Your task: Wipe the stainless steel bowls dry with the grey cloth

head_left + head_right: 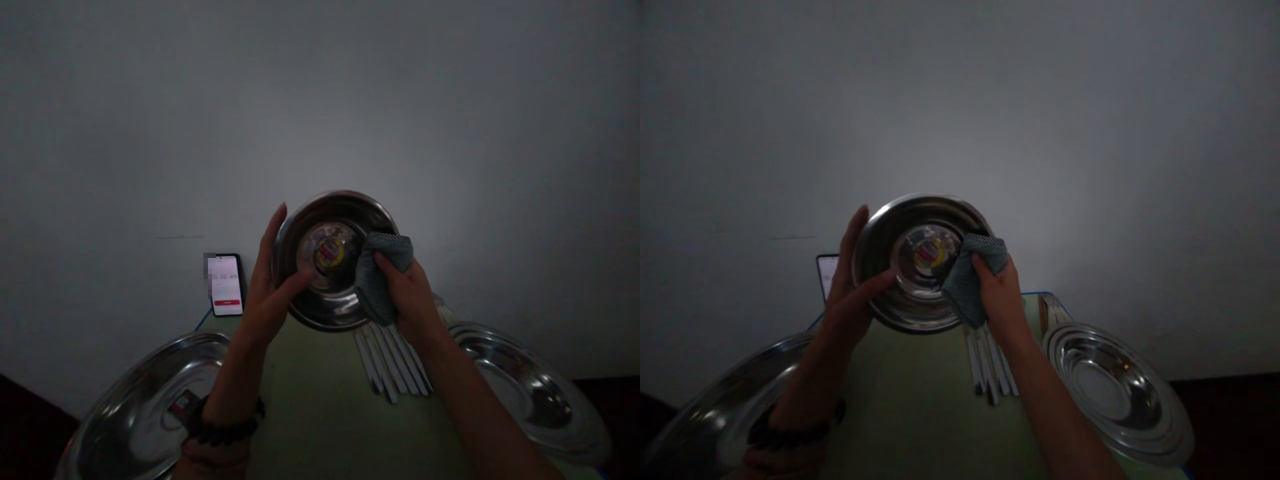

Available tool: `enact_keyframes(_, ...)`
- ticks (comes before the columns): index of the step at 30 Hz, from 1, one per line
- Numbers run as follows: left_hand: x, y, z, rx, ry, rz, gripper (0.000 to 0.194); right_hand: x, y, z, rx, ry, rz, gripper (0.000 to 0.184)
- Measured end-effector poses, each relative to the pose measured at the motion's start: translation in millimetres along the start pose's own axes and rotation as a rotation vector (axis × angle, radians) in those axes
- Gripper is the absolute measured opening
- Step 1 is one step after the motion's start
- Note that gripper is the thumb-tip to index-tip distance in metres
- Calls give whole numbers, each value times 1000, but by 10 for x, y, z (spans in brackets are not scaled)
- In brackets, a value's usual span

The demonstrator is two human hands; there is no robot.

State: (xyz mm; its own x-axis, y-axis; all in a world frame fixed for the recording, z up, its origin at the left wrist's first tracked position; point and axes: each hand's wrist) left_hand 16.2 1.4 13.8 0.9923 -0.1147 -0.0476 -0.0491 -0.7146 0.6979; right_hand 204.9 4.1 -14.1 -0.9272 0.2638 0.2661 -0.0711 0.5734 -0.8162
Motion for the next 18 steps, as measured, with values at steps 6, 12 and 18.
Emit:
enact_keyframes(6, -92, 24, -31, -114, -30, 20, 64, -22, -6, -14, -57, -41, 250, 29)
enact_keyframes(12, -169, 111, -29, -252, -447, -47, 53, -104, -273, -23, -220, -336, 638, 20)
enact_keyframes(18, -66, 116, -10, -203, -348, -61, 41, -106, -256, -34, -248, -268, 572, 18)
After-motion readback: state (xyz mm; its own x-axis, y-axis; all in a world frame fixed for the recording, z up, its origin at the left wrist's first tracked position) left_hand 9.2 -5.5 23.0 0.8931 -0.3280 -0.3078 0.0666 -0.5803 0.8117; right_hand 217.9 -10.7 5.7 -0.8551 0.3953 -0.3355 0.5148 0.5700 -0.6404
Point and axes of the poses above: each hand's wrist, its own z-axis away from the middle knuckle, its own x-axis out of the palm, y = z × x, and after that the axes turned 6 degrees about -x, right-handed
